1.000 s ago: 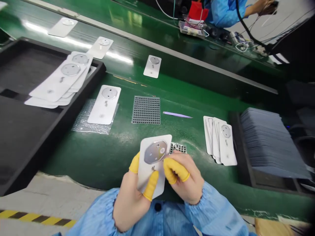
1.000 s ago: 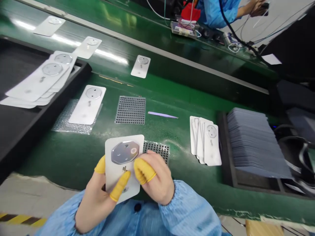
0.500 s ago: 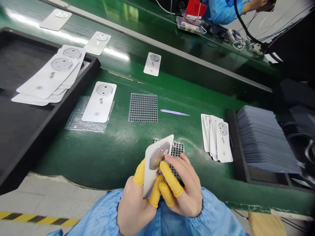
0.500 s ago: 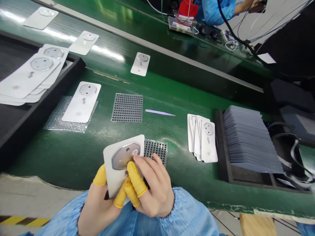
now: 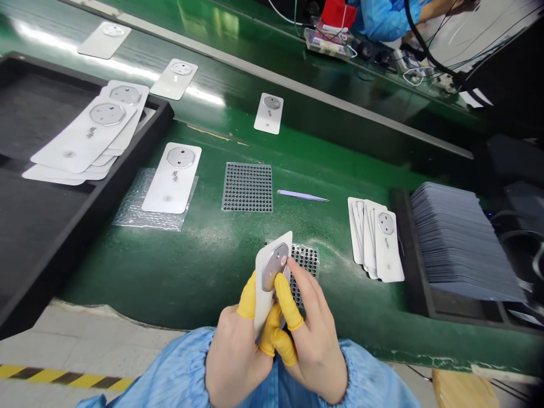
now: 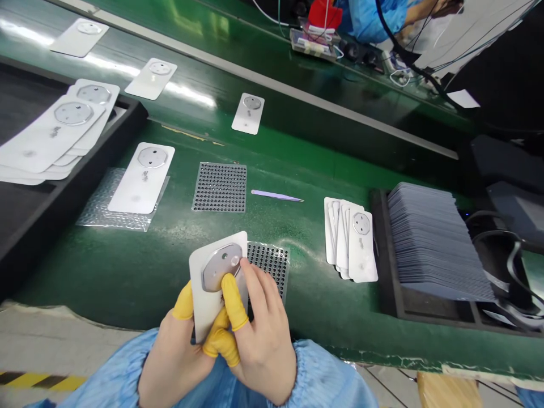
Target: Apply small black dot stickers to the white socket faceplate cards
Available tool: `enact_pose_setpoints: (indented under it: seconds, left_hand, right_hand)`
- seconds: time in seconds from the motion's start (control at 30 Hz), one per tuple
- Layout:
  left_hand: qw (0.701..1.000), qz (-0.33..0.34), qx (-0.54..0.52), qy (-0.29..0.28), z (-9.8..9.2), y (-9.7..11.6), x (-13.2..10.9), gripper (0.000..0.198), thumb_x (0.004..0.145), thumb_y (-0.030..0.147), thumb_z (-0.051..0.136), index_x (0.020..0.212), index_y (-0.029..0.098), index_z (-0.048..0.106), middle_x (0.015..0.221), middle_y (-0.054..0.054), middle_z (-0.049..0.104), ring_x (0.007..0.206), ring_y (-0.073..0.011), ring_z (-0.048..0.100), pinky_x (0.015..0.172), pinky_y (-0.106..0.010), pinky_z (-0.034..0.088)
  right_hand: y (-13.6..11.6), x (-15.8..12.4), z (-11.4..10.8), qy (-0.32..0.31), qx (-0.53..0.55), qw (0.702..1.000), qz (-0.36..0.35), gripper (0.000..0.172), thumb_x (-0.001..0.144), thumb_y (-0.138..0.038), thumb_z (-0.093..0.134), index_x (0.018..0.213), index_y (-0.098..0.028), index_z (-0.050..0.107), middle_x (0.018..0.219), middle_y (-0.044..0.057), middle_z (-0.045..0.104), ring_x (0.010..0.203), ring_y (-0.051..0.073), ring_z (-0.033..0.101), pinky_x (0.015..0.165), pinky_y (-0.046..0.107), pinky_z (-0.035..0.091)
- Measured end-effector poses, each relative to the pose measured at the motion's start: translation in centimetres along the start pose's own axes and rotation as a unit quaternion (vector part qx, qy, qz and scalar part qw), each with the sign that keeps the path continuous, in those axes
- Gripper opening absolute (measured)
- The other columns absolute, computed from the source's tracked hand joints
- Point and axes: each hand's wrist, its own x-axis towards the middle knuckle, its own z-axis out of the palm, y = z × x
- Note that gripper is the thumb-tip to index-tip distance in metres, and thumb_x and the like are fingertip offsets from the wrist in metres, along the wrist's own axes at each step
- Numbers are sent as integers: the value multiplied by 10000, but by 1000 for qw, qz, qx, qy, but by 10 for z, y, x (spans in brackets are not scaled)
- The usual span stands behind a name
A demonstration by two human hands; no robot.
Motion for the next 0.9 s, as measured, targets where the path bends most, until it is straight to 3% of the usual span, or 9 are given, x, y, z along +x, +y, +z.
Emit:
enact_pose_setpoints:
  seconds: [0.2,0.4,0.57,0.7,0.9]
  left_hand:
    - [999,-44,-23,22,1,-1,-4,421,735,113,524,1142,212,565,1008,-73,734,732,-223,725,610,-282,582]
    - [986,-143,-84,-19,6,-7,-8,350,731,173,604,1080,201,588,987,-100,713,792,-266,706,670,-347,579]
    - [949,-167,-266,-17,5,-8,-9,529,817,207,604,1296,230,381,1217,-121,620,1010,-265,663,793,-342,572]
    - [922,-190,-338,-19,4,-5,-11,540,850,209,593,1319,240,326,1224,-116,612,992,-253,670,834,-356,565]
    - [953,-176,-246,-5,4,-6,-17,638,783,207,645,1354,235,363,1138,-127,644,991,-288,656,771,-367,580]
  right_hand:
    - [-1,-3,6,11,38,999,8,612,913,-226,402,1469,-78,194,1498,221,183,1361,370,264,1026,559,402]
    - [4,-7,14,2,93,995,32,579,922,-240,384,1460,-89,234,1500,196,195,1372,363,258,1056,565,373]
    - [13,-6,8,29,169,984,49,515,941,-285,346,1444,-187,300,1503,139,197,1345,324,344,1045,508,416]
    - [13,-4,4,53,190,979,45,535,931,-281,355,1457,-227,268,1490,126,249,1323,304,386,1010,468,466]
    - [10,0,-4,36,61,998,2,535,884,-219,450,1409,-172,353,1484,159,259,1320,335,368,1008,533,452]
